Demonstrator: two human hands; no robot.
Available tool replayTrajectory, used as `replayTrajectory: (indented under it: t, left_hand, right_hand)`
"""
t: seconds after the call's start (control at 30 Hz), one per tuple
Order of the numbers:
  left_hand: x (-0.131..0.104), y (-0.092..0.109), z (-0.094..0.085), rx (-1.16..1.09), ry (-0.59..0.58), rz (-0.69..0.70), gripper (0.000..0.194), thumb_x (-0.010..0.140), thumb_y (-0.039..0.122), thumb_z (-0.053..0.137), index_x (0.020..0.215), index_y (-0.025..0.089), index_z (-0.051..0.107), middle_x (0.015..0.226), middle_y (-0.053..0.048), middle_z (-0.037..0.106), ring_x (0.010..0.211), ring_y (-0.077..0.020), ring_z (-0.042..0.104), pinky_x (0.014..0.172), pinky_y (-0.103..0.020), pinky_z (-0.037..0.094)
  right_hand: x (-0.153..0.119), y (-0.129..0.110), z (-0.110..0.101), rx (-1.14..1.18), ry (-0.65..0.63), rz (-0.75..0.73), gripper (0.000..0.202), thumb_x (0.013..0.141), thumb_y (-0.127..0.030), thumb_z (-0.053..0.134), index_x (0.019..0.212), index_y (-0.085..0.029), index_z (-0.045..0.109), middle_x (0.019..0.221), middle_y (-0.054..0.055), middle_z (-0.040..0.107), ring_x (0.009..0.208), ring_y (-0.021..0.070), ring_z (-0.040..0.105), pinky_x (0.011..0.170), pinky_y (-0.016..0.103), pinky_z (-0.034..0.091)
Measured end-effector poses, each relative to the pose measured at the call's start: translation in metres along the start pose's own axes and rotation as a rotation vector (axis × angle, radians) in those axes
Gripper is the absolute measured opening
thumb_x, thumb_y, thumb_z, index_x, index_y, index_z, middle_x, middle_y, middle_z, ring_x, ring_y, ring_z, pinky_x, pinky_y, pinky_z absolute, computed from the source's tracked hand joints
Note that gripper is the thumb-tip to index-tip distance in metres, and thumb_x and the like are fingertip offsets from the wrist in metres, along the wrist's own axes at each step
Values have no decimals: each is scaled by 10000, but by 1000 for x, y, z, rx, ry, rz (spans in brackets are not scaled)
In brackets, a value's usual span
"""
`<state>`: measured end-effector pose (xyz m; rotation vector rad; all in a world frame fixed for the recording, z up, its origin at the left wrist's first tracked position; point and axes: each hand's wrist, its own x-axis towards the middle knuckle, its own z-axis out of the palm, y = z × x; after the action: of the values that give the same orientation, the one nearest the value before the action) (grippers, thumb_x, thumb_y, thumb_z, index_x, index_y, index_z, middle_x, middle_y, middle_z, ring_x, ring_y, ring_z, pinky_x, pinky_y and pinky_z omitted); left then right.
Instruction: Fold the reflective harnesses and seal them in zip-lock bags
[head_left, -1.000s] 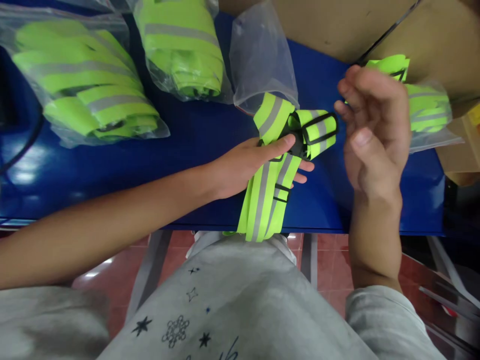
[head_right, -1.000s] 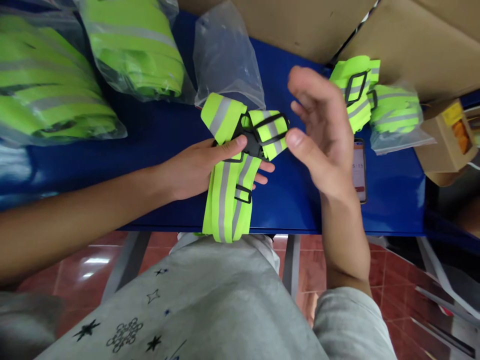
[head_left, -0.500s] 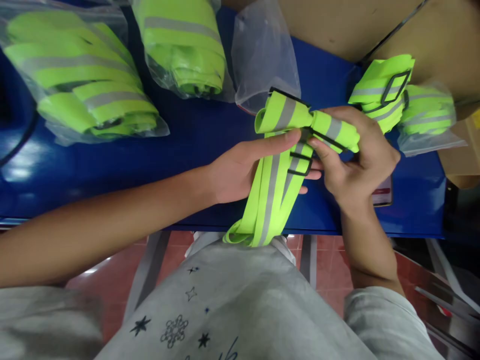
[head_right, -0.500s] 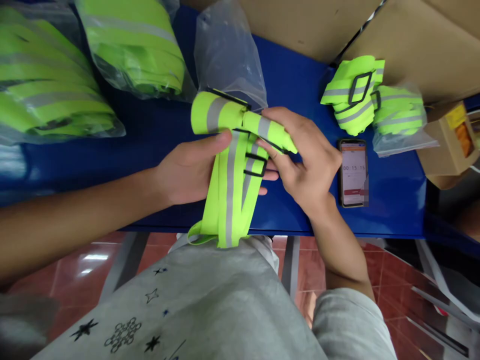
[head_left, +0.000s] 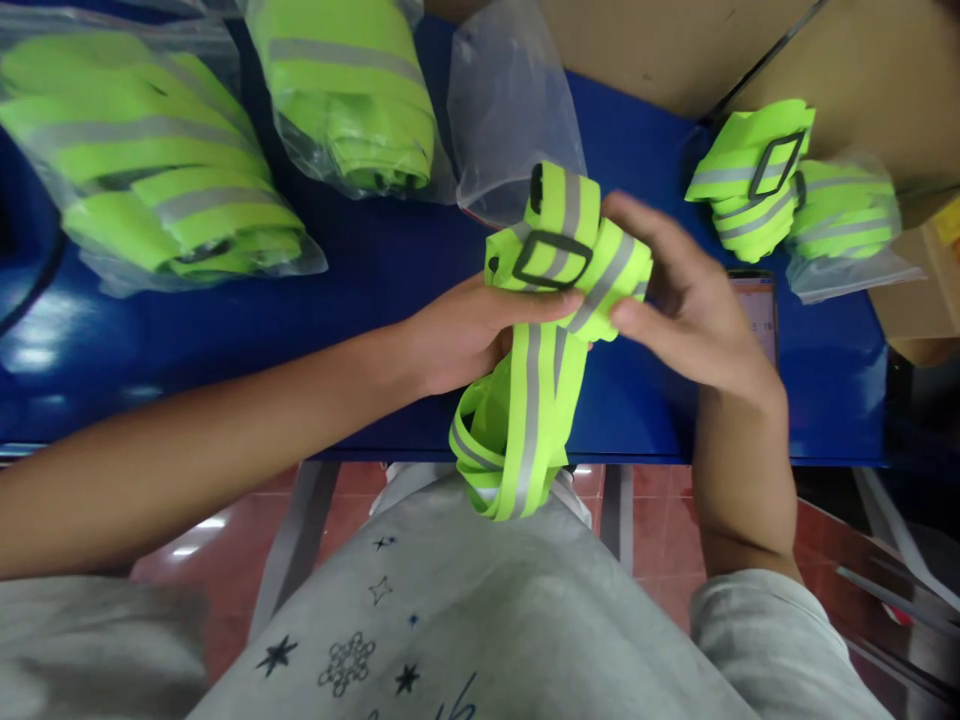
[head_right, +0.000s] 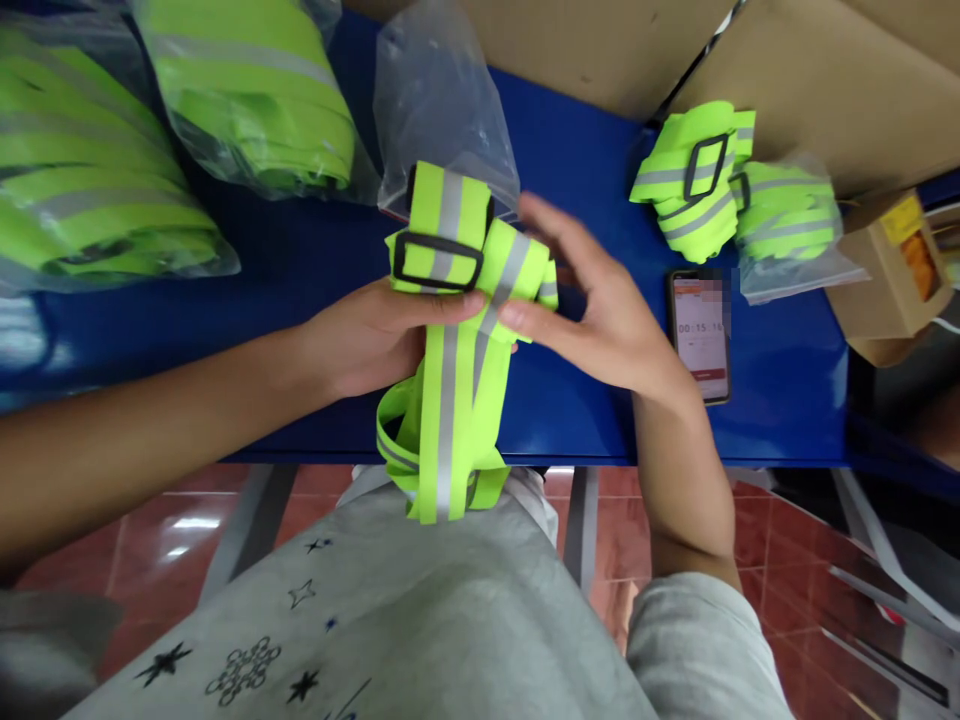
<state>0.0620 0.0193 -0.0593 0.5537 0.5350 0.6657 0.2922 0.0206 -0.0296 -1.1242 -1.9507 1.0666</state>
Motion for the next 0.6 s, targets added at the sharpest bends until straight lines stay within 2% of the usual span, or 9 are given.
replayTrajectory:
  t: [0.07, 0.1, 0.17, 0.3, 0.4, 0.53, 0.6]
  left_hand:
    - [-1, -1, 2, 14, 9, 16, 218, 841, 286, 863, 1017, 173, 801, 966, -33, 805, 850, -181, 758, 790, -281, 607]
    - [-2, -1, 3, 16, 9, 18, 215, 845, 290, 858, 1014, 170, 801, 958, -34, 804, 849, -185, 758, 794, -287, 609]
    - [-2, 1, 5, 3, 13, 17, 207, 857, 302, 844, 1006, 165, 802, 949, -34, 802, 848, -189, 758, 805, -298, 613]
    - [0, 5, 4, -57, -46, -62, 134, 887, 298, 787, 931, 171, 796, 875, -20, 781, 786, -174, 744, 782, -295, 614]
    - [0, 8, 3, -83, -111, -120, 187, 929, 357, 747, 889, 179, 786, 855, -15, 772, 800, -170, 747, 765, -272, 603]
    - [-3, 10, 5, -90, -138, -107, 358, 1052, 459, 555, 952, 207, 789, 910, 3, 775, 975, -206, 780, 905, -328, 613]
    - [-4, 8, 6, -111, -161, -113, 348, 1035, 494, 583, 1022, 215, 790, 942, 2, 786, 1014, -227, 783, 987, -393, 610]
  right_hand:
    - [0, 4, 8, 1, 1, 80, 608, 807, -625, 863, 1292, -285, 723, 1309, 25, 752, 1314, 329, 681, 1093, 502, 621]
    - [0, 5, 12, 9, 21, 105, 559, 796, -619, 873, 1214, -268, 749, 1194, 24, 780, 1245, 330, 711, 1047, 507, 642]
    - [0, 3, 19, 27, 94, 113, 483, 824, -600, 856, 1159, -264, 760, 1096, 21, 786, 1175, 321, 734, 1006, 510, 655]
    - [0, -5, 25, -65, 256, 38, 417, 891, -523, 821, 1229, -288, 751, 1217, 33, 773, 1245, 318, 709, 1110, 517, 602]
    - [1, -8, 22, -230, 355, -44, 332, 938, -429, 787, 1252, -324, 759, 1311, 31, 753, 1315, 311, 673, 1212, 517, 526]
    - [1, -7, 20, -346, 379, -196, 335, 963, -296, 752, 1292, -358, 756, 1348, 2, 745, 1318, 287, 672, 1238, 498, 501]
    - [0, -7, 22, -361, 375, -217, 372, 964, -287, 752, 1321, -388, 738, 1382, -18, 729, 1338, 278, 662, 1247, 485, 493]
